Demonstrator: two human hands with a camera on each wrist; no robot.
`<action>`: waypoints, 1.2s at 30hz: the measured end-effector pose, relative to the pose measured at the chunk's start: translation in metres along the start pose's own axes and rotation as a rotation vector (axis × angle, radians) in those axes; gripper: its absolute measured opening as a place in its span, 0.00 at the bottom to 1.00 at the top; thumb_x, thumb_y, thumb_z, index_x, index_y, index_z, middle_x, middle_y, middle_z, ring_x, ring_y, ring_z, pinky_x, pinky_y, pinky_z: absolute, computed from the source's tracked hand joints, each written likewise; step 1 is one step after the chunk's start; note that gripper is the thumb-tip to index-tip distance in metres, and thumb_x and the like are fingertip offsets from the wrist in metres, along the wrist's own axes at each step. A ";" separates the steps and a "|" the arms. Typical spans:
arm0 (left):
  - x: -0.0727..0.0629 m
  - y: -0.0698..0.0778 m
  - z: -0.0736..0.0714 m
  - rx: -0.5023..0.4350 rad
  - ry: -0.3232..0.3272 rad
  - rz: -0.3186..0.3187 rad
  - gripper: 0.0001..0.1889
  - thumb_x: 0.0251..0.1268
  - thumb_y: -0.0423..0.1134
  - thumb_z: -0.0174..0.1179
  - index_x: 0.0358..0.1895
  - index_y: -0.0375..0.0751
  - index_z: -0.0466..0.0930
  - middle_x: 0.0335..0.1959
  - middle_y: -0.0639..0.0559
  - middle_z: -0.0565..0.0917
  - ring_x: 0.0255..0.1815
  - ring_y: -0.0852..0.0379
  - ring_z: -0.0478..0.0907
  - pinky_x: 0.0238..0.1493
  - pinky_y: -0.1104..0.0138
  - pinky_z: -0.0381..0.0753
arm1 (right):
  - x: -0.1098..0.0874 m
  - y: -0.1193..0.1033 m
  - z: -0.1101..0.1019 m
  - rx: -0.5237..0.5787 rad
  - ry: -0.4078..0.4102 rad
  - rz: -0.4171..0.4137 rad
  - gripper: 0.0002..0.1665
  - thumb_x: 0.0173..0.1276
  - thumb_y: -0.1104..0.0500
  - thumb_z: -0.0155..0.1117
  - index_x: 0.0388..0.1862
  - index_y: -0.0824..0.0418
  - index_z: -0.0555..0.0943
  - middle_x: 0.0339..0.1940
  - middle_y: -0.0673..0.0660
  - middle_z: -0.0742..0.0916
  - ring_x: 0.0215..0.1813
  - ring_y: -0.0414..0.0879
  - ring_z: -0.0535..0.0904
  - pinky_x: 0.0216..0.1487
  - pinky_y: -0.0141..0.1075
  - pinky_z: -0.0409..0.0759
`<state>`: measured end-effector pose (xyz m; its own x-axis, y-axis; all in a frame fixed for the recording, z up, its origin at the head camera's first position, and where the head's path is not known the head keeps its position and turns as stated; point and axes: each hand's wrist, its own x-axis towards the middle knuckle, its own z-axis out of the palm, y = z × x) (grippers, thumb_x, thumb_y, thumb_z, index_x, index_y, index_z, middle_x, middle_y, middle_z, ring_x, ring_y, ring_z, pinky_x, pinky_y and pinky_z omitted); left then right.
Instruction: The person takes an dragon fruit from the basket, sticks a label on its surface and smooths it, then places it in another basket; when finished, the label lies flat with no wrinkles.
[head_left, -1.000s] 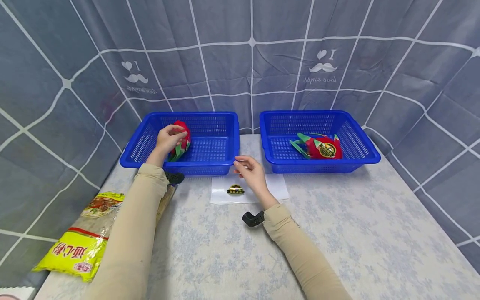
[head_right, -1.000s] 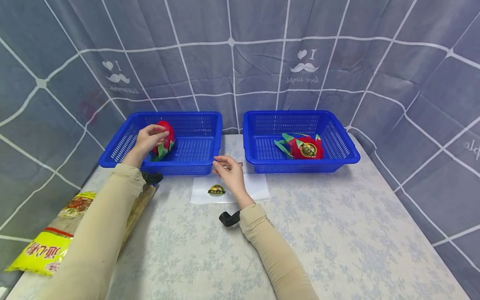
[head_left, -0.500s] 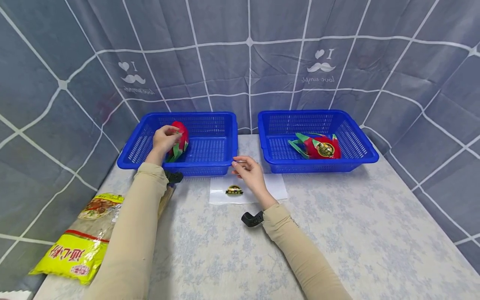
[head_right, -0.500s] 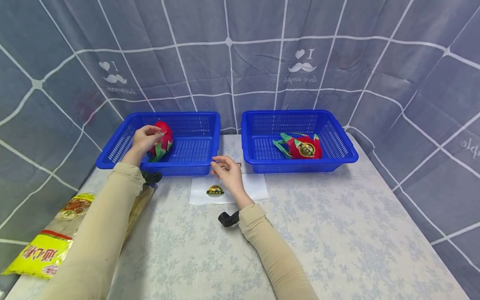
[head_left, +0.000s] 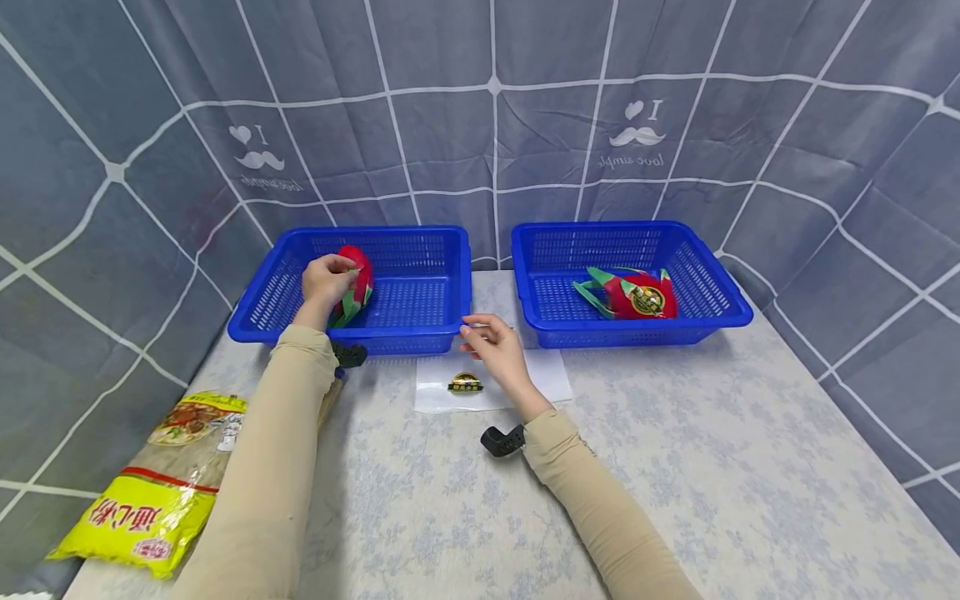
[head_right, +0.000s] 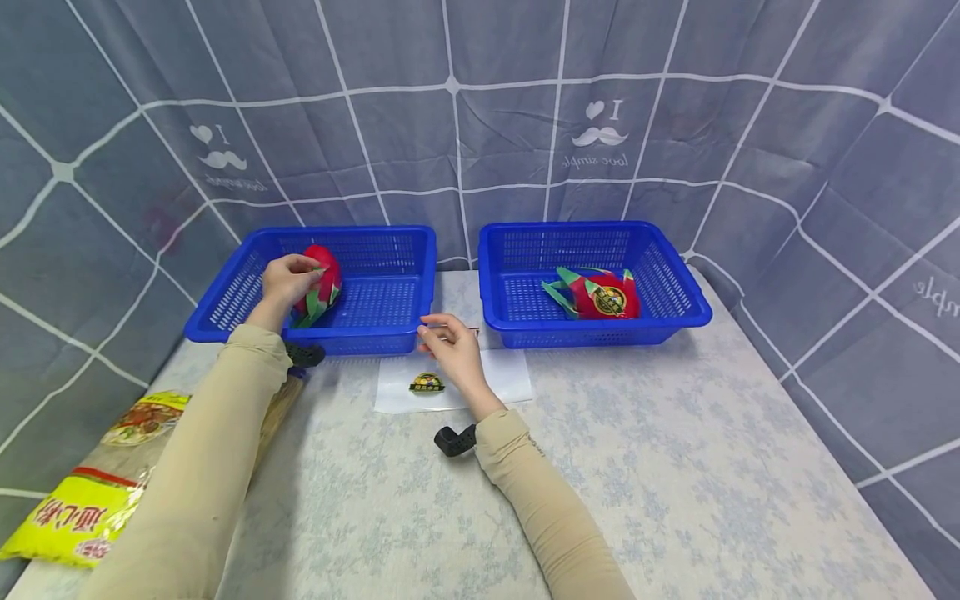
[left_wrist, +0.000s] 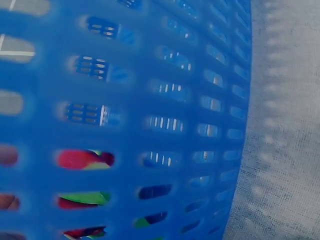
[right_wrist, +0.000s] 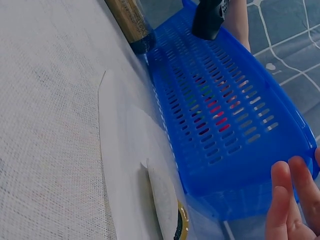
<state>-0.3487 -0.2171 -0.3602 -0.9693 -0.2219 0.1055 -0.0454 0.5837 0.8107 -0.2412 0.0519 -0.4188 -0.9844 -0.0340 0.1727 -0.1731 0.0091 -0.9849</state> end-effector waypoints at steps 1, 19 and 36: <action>-0.001 0.000 0.000 0.023 0.001 0.009 0.12 0.64 0.35 0.58 0.48 0.34 0.81 0.42 0.42 0.82 0.22 0.68 0.74 0.28 0.74 0.74 | 0.000 0.000 0.000 -0.001 0.000 -0.001 0.14 0.68 0.64 0.59 0.51 0.67 0.77 0.42 0.73 0.83 0.38 0.61 0.83 0.43 0.54 0.79; -0.003 0.015 -0.010 -0.288 0.003 -0.071 0.14 0.62 0.26 0.50 0.48 0.28 0.81 0.29 0.50 0.85 0.25 0.63 0.81 0.37 0.73 0.78 | -0.001 -0.004 -0.003 -0.041 -0.024 0.003 0.15 0.67 0.63 0.61 0.51 0.66 0.78 0.40 0.72 0.84 0.32 0.56 0.83 0.39 0.46 0.82; -0.124 0.133 0.009 -0.669 -0.415 0.344 0.11 0.61 0.24 0.56 0.45 0.20 0.78 0.29 0.54 0.84 0.28 0.61 0.82 0.34 0.68 0.82 | -0.032 -0.089 -0.043 0.105 -0.019 -0.009 0.43 0.67 0.58 0.61 0.75 0.51 0.50 0.68 0.63 0.66 0.54 0.61 0.77 0.43 0.49 0.81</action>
<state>-0.2363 -0.1053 -0.2709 -0.9190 0.2626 0.2942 0.2927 -0.0460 0.9551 -0.1960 0.0956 -0.3359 -0.9818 -0.0523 0.1823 -0.1768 -0.0958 -0.9796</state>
